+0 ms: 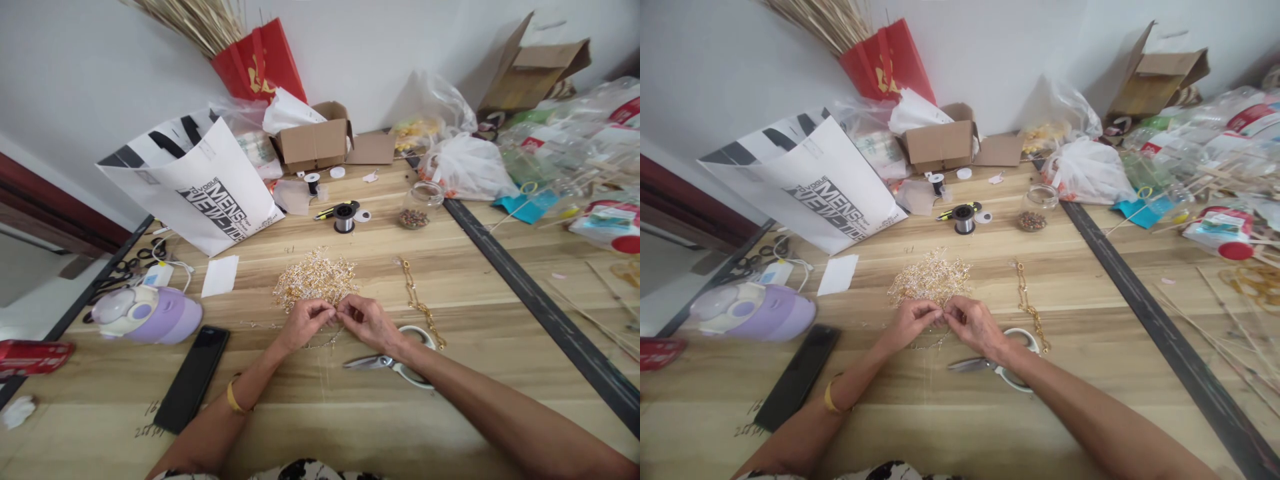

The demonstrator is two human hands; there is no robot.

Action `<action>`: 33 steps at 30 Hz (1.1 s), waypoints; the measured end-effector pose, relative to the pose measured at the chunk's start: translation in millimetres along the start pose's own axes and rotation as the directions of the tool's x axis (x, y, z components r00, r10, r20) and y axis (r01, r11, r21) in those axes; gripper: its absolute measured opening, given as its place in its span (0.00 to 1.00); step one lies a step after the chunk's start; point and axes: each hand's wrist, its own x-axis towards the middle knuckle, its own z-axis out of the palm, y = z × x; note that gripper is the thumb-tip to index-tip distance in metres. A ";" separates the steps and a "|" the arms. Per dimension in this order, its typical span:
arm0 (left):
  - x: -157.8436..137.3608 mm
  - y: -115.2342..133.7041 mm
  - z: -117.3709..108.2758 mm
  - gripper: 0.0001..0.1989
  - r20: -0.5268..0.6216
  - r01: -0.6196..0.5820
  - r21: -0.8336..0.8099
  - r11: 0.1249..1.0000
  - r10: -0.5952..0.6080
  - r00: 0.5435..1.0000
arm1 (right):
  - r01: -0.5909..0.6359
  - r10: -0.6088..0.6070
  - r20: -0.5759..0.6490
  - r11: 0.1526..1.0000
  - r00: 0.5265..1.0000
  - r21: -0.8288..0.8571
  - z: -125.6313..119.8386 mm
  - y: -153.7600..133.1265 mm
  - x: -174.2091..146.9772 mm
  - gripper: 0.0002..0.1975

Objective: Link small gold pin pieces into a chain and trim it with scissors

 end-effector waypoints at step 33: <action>-0.7 3.0 0.3 0.11 -0.038 -0.119 0.336 0.934 0.140 0.989 | -0.032 0.036 0.040 0.997 0.999 -0.076 -2.7 2.6 1.3 0.07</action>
